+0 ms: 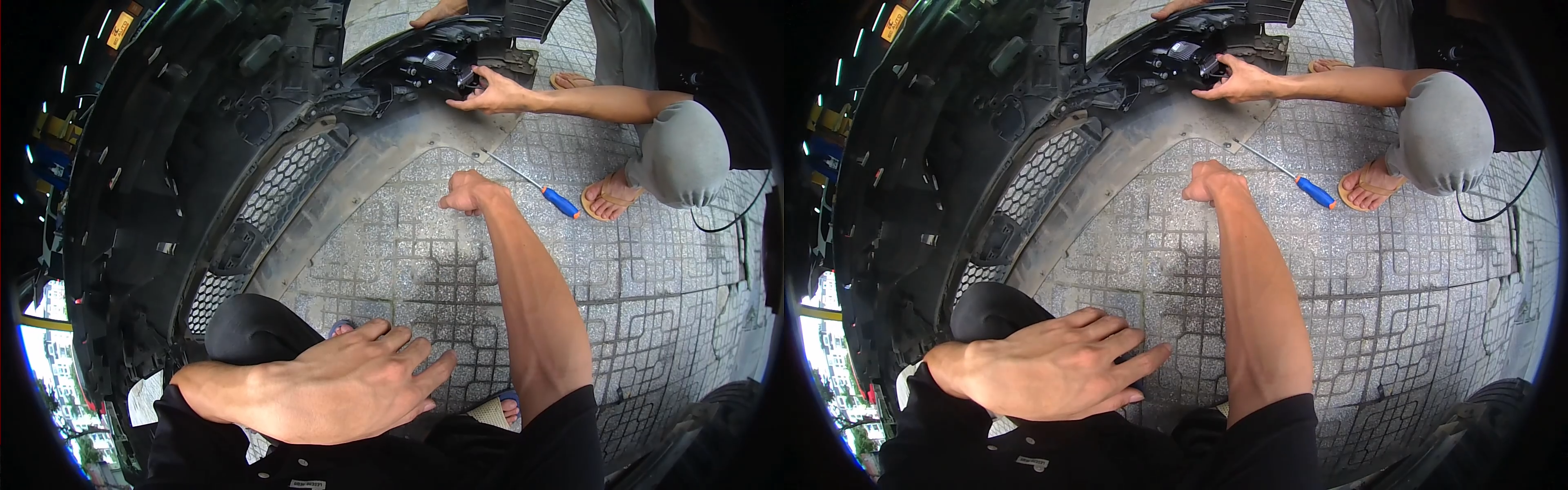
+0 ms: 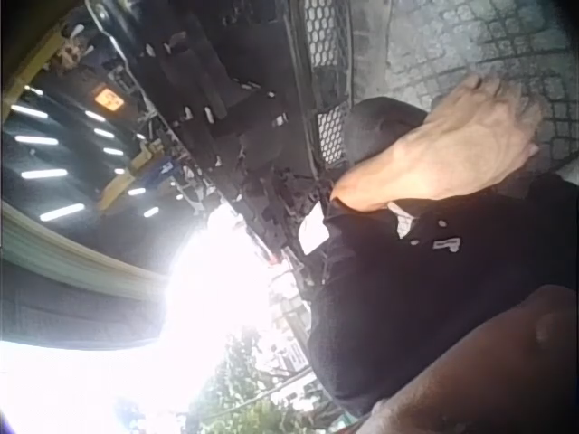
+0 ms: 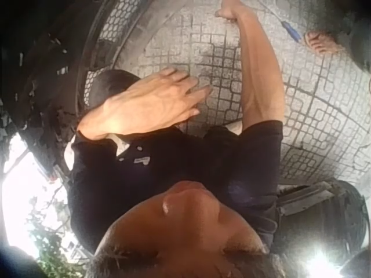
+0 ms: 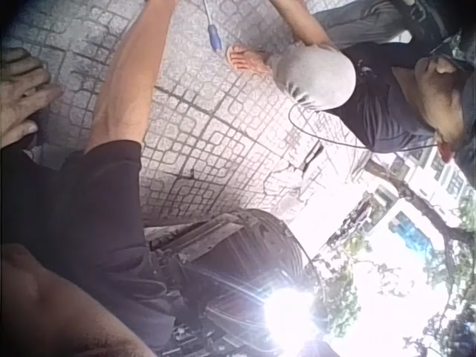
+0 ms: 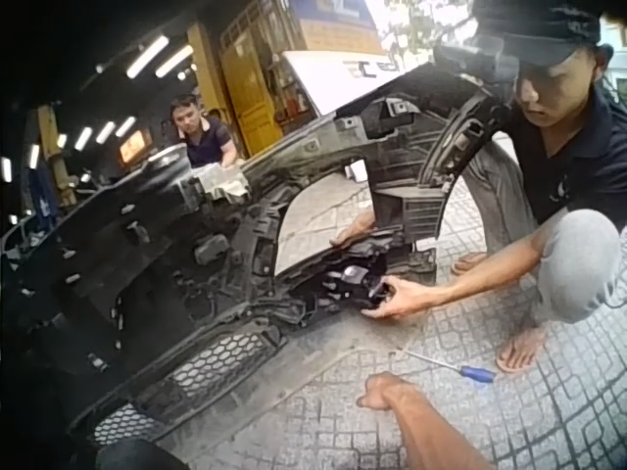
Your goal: Replacing or repairing a car bumper, focusing on fog light assembly and electrical connectors.
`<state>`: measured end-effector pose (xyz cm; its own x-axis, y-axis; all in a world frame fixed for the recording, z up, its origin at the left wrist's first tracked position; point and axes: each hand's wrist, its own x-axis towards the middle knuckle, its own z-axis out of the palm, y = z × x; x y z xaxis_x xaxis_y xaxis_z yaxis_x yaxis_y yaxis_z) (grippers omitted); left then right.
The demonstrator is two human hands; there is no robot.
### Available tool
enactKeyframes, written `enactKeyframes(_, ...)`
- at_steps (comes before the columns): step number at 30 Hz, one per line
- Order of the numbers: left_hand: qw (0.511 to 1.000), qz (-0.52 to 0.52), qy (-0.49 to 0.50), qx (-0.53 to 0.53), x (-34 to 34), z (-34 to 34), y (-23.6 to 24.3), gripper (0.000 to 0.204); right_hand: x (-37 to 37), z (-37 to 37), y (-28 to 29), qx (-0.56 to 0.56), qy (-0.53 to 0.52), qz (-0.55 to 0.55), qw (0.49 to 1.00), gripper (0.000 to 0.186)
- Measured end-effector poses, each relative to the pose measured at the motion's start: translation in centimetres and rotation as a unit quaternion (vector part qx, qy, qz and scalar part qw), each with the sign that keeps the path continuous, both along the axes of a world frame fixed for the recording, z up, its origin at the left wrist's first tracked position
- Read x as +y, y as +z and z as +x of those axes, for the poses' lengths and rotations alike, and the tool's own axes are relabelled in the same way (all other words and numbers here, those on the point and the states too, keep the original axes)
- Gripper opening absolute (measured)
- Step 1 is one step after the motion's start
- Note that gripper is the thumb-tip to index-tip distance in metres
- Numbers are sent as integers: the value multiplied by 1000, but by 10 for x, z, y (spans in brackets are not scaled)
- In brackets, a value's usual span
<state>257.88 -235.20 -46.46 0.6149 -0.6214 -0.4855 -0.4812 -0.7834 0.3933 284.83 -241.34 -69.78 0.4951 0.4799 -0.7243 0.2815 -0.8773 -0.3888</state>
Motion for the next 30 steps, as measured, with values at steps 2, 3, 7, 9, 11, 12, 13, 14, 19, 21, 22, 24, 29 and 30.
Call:
enactKeyframes(2,1000,-3,3,2,1,0,0,55,1,0,0,-10,-1,4,1000,62)
enactKeyframes(3,1000,-6,5,-1,1,0,1,55,1,0,0,-10,-1,4,1000,62)
enactKeyframes(7,1000,-3,1,-11,2,1,1,54,2,2,-1,3,-4,0,1000,58)
enactKeyframes(9,1000,-12,6,-6,3,1,1,54,3,2,-1,2,-5,-1,1000,56)
enactKeyframes(11,1000,-14,9,-3,3,1,1,54,3,2,-2,-1,2,-1,1000,55)
enactKeyframes(12,1000,-15,10,0,3,1,1,54,4,2,-3,-1,2,-1,1000,55)
enactKeyframes(13,1000,-16,12,2,3,1,1,54,4,3,-3,0,0,5,1000,55)
enactKeyframes(14,1000,-16,12,2,3,2,1,54,3,3,-3,0,-1,10,1000,55)
enactKeyframes(19,1000,-10,9,2,2,2,1,55,3,3,-2,1,0,7,1000,54)
enactKeyframes(21,1000,-8,10,3,1,1,1,55,3,2,-2,2,-1,8,1000,53)
enactKeyframes(22,1000,-7,10,5,1,1,1,55,2,2,-2,4,-1,10,1000,52)
enactKeyframes(24,1000,-6,7,6,0,2,0,55,2,2,-3,6,0,12,1000,52)
enactKeyframes(29,1000,-2,5,9,0,2,0,55,4,3,-6,4,11,9,1000,51)
enactKeyframes(30,1000,-4,6,12,0,2,0,55,3,2,-7,3,12,8,1000,51)
